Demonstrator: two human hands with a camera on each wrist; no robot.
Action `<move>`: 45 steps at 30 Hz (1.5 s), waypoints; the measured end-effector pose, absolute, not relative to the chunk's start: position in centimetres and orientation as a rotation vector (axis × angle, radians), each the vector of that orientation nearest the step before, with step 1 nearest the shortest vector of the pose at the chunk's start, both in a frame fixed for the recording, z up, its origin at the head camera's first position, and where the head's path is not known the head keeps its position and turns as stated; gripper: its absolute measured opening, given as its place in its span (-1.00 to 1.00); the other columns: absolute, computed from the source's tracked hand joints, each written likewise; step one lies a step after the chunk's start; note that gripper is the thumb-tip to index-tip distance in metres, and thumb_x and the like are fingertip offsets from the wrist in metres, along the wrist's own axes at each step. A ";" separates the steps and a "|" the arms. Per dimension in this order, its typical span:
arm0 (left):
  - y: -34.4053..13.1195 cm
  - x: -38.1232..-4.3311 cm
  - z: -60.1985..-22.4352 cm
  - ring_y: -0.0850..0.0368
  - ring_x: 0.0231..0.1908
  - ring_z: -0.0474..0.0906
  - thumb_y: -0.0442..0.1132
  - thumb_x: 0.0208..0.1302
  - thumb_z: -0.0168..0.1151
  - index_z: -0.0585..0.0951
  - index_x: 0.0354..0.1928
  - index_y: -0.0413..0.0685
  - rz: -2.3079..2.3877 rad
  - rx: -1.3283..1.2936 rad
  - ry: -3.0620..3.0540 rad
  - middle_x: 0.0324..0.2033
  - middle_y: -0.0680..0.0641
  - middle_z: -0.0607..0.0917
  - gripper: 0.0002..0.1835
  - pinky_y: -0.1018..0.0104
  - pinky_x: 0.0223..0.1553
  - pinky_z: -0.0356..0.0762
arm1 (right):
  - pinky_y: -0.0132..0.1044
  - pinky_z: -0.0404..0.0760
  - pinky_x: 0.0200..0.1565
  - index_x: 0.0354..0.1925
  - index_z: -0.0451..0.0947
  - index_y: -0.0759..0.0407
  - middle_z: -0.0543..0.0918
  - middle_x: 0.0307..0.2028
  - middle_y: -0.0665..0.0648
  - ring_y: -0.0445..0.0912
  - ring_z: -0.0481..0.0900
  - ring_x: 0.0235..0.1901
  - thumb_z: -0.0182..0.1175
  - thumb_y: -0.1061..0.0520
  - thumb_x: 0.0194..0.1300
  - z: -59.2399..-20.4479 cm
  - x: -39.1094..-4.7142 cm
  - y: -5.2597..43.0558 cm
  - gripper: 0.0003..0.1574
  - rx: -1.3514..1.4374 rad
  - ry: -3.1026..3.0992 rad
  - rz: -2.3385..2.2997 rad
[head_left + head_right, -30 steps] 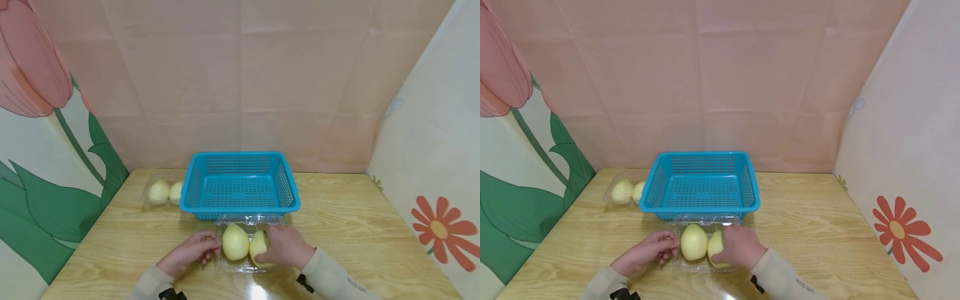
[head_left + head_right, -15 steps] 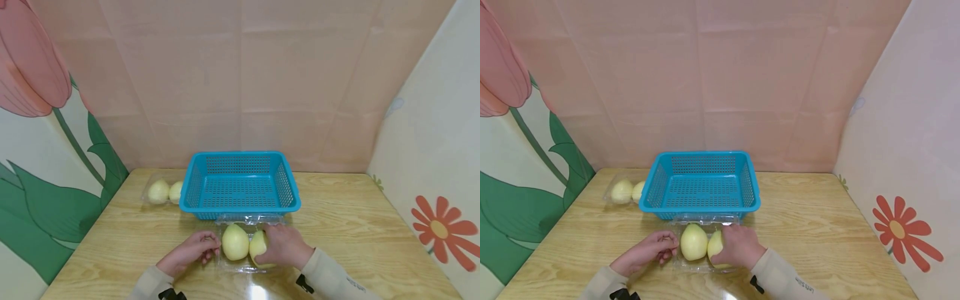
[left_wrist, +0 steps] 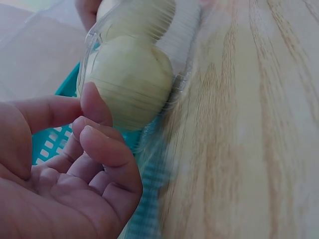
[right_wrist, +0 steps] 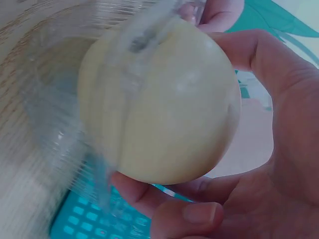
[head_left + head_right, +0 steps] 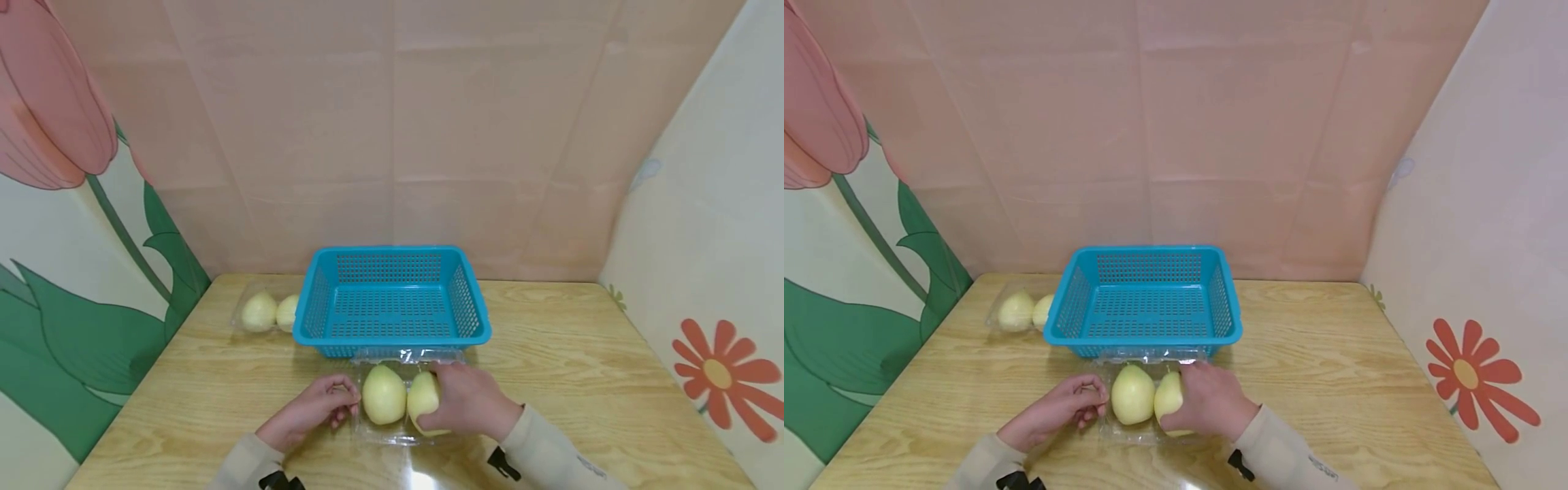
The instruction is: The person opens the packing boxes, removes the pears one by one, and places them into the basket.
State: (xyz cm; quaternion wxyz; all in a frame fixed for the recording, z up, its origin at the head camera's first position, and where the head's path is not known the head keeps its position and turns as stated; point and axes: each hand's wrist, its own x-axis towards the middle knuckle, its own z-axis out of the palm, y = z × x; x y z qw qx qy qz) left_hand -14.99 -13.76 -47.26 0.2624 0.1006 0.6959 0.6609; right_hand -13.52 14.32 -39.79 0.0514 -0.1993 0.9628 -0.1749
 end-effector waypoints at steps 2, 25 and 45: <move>-13.8 -14.9 -47.3 0.22 -0.54 0.39 -0.25 0.38 0.18 0.51 -0.21 -0.19 1.786 0.278 1.887 -0.45 0.03 0.66 -0.87 0.42 -0.51 0.39 | -0.27 0.43 -0.53 -0.11 0.57 0.18 0.53 -0.41 -0.07 -0.16 0.41 -0.44 0.51 -0.29 -0.24 -39.5 -13.4 14.4 -0.19 -0.618 2.929 -0.546; -14.5 -14.7 -47.8 0.24 -0.52 0.41 -0.26 0.38 0.19 0.51 -0.21 -0.20 1.805 0.311 1.888 -0.45 0.02 0.65 -0.87 0.46 -0.52 0.42 | -0.36 0.38 -0.56 -0.25 0.52 0.00 0.46 -0.44 -0.18 -0.27 0.36 -0.52 0.50 -0.26 -0.28 -36.2 -11.9 17.0 -0.35 -0.764 2.870 -0.519; -14.8 -14.7 -47.4 0.23 -0.51 0.41 -0.28 0.38 0.18 0.49 -0.22 -0.20 1.798 0.326 1.884 -0.44 0.00 0.64 -0.88 0.45 -0.51 0.41 | -0.30 0.41 -0.55 -0.16 0.53 0.06 0.49 -0.47 -0.15 -0.21 0.39 -0.52 0.51 -0.25 -0.24 -35.9 -12.8 20.4 -0.29 -0.641 2.825 -0.414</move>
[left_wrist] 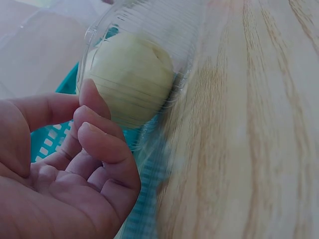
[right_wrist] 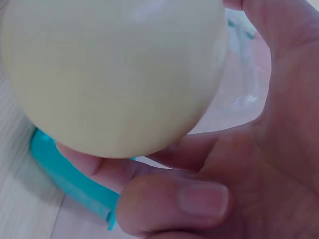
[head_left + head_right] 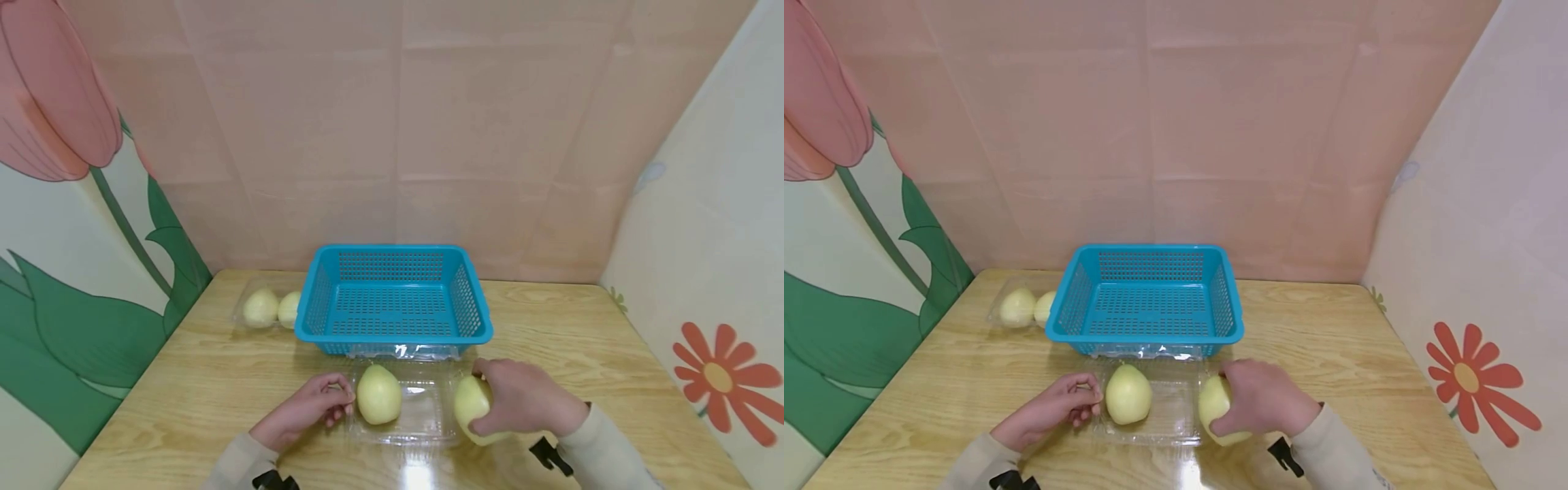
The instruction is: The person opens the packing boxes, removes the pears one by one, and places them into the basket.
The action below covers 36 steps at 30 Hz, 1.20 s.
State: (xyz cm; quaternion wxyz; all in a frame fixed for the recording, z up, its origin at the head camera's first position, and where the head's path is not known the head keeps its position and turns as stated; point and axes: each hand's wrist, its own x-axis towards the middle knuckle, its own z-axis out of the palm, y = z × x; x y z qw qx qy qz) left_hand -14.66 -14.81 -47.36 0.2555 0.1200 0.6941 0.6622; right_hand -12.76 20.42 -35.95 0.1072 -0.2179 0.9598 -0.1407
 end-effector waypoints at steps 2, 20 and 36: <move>-14.8 -14.7 -47.4 0.23 -0.51 0.41 -0.28 0.38 0.18 0.49 -0.22 -0.20 1.799 0.326 1.880 -0.44 0.00 0.65 -0.88 0.45 -0.51 0.42 | -0.29 0.41 -0.55 -0.16 0.53 0.07 0.49 -0.48 -0.14 -0.20 0.39 -0.53 0.51 -0.24 -0.25 -36.3 -13.1 20.8 -0.28 -0.616 2.836 -0.410; -14.8 -14.6 -47.5 0.21 -0.50 0.42 -0.26 0.39 0.17 0.49 -0.21 -0.19 1.795 0.315 1.878 -0.43 -0.01 0.65 -0.88 0.44 -0.50 0.42 | -0.25 0.39 -0.54 -0.04 0.51 0.24 0.55 -0.42 -0.04 -0.15 0.41 -0.51 0.48 -0.31 -0.13 -33.0 -15.5 23.4 -0.13 -0.571 2.905 -0.414; -14.8 -15.0 -46.5 0.22 -0.51 0.44 -0.23 0.34 0.21 0.53 -0.26 -0.17 1.681 0.250 1.969 -0.48 0.00 0.64 -0.86 0.43 -0.51 0.37 | -0.24 0.43 -0.47 -0.03 0.50 0.28 0.60 -0.35 0.03 -0.11 0.46 -0.48 0.47 -0.28 -0.06 -30.5 -20.0 22.8 -0.16 -0.579 2.954 -0.513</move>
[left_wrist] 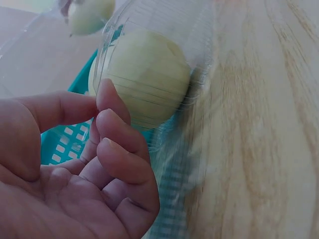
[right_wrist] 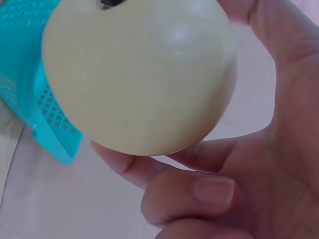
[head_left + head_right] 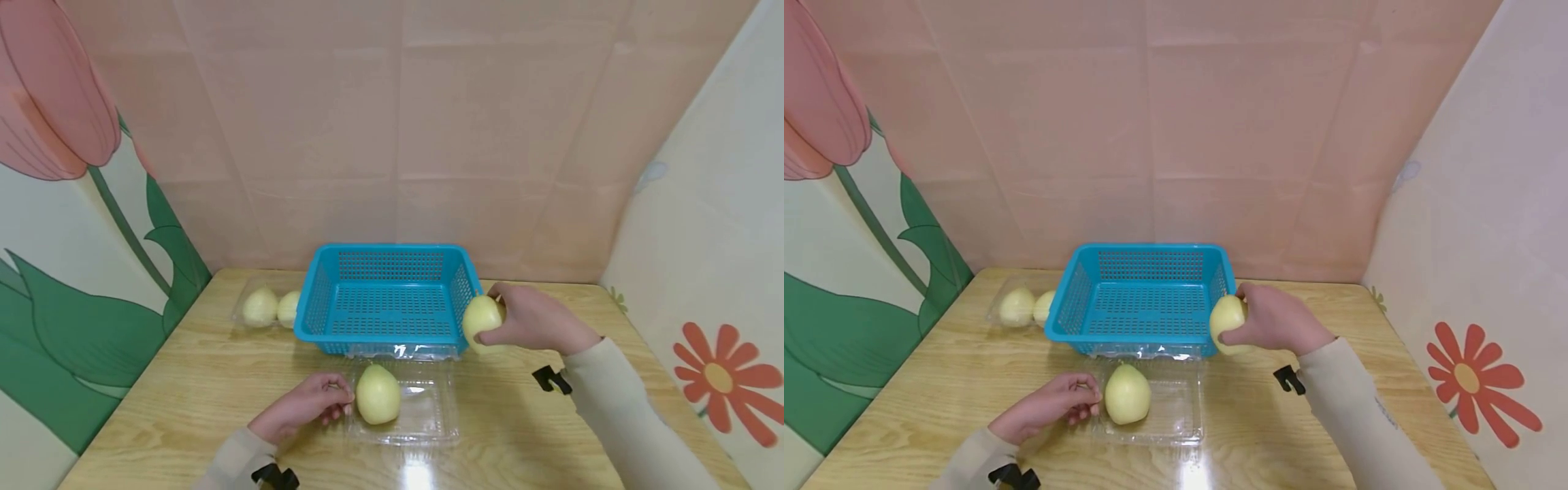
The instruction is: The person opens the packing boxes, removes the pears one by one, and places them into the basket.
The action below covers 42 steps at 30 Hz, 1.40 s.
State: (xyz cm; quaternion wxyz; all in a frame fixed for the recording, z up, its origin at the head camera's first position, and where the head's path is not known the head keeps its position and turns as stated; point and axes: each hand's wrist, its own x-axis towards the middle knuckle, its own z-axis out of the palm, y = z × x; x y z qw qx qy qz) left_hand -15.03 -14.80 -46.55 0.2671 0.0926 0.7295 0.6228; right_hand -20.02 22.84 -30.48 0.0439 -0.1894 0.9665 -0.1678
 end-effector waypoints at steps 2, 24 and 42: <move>-14.8 -15.1 -46.5 0.23 -0.51 0.44 -0.23 0.34 0.22 0.53 -0.28 -0.17 1.673 0.256 1.975 -0.49 0.00 0.64 -0.86 0.43 -0.52 0.37 | -0.24 0.45 -0.45 -0.03 0.50 0.30 0.61 -0.32 0.06 -0.10 0.48 -0.46 0.47 -0.28 -0.05 -30.4 -20.8 22.6 -0.16 -0.574 2.952 -0.545; -14.7 -15.2 -46.4 0.20 -0.49 0.46 -0.21 0.34 0.22 0.55 -0.24 -0.19 1.637 0.272 1.975 -0.47 0.00 0.66 -0.84 0.42 -0.51 0.38 | -0.21 0.51 -0.35 0.08 0.35 0.37 0.60 -0.23 0.20 0.02 0.53 -0.33 0.46 -0.24 0.01 -32.2 -29.2 19.4 -0.06 -0.421 2.956 -0.632; -15.4 -15.0 -46.4 0.21 -0.48 0.46 -0.24 0.36 0.19 0.52 -0.25 -0.19 1.661 0.275 1.941 -0.45 0.00 0.67 -0.86 0.43 -0.51 0.39 | -0.12 0.59 -0.17 0.23 0.20 0.41 0.55 -0.13 0.24 0.06 0.54 -0.21 0.49 -0.24 0.01 -34.6 -34.0 15.1 0.13 -0.286 2.919 -0.492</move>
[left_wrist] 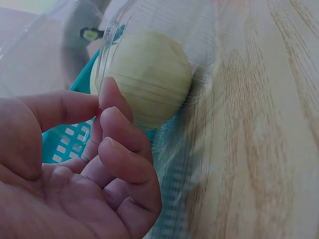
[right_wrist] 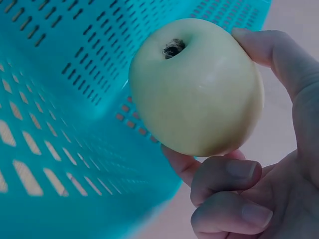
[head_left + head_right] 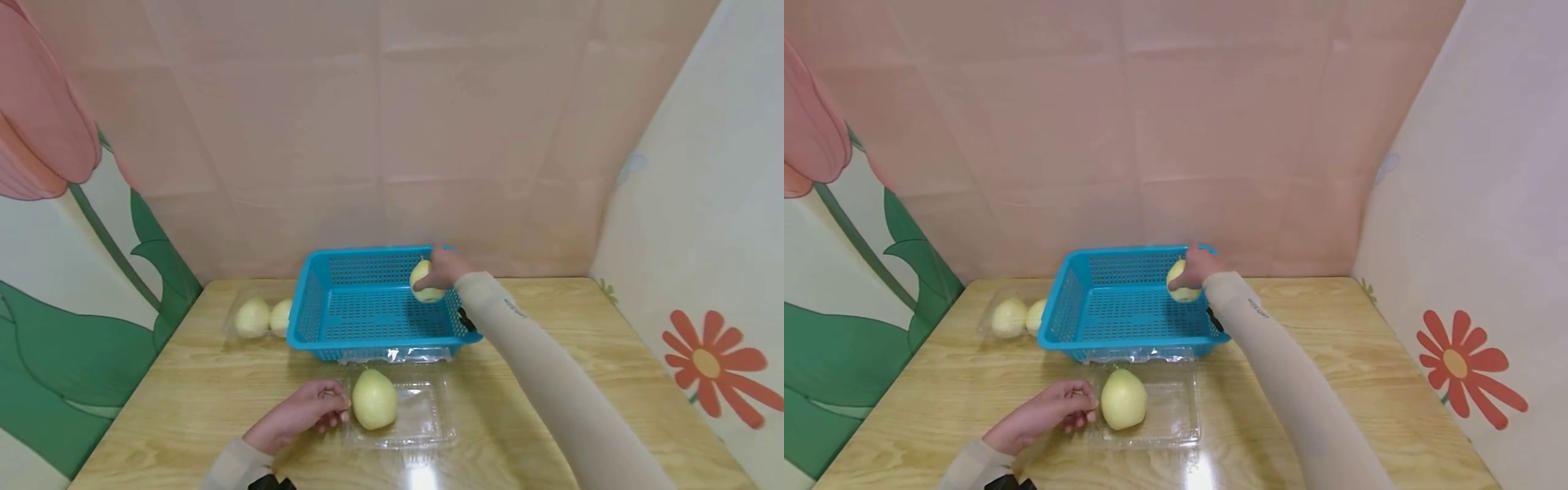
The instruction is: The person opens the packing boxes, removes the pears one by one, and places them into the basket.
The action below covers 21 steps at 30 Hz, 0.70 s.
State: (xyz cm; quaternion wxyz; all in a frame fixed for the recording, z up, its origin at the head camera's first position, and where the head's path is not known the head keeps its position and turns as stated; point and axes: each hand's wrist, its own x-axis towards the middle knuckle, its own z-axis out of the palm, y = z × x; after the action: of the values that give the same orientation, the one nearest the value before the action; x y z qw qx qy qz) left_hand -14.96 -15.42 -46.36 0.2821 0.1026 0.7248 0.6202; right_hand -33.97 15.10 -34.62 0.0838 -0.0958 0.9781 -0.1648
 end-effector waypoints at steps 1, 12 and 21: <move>-15.4 -14.9 -46.3 0.21 -0.48 0.46 -0.24 0.35 0.20 0.52 -0.25 -0.19 1.661 0.275 1.944 -0.45 0.00 0.67 -0.86 0.43 -0.50 0.39 | -0.10 0.59 -0.16 0.25 0.19 0.42 0.55 -0.12 0.25 0.06 0.54 -0.21 0.48 -0.24 0.02 -34.7 -34.1 15.0 0.14 -0.279 2.921 -0.485; -15.2 -14.5 -45.9 0.21 -0.49 0.45 -0.23 0.36 0.20 0.52 -0.27 -0.17 1.666 0.279 1.947 -0.46 0.00 0.66 -0.86 0.44 -0.51 0.38 | 0.11 0.55 0.05 0.39 0.10 0.39 0.59 -0.04 0.30 0.18 0.55 -0.01 0.46 -0.23 0.05 -36.0 -35.5 15.1 0.23 -0.172 2.970 -0.320; -15.3 -14.1 -45.7 0.21 -0.49 0.46 -0.23 0.36 0.20 0.52 -0.25 -0.18 1.654 0.272 1.950 -0.46 0.00 0.66 -0.85 0.44 -0.51 0.38 | 0.18 0.45 0.18 0.43 0.07 0.33 0.58 0.09 0.32 0.21 0.50 0.13 0.45 -0.22 0.09 -37.1 -35.5 15.1 0.22 -0.152 2.946 -0.231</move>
State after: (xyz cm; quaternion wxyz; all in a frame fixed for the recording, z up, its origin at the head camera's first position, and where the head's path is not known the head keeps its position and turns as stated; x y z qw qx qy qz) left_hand -14.14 -15.27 -45.74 0.2814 0.1017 0.7276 0.6173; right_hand -35.54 15.11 -37.10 0.0914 -0.0513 0.9915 -0.0777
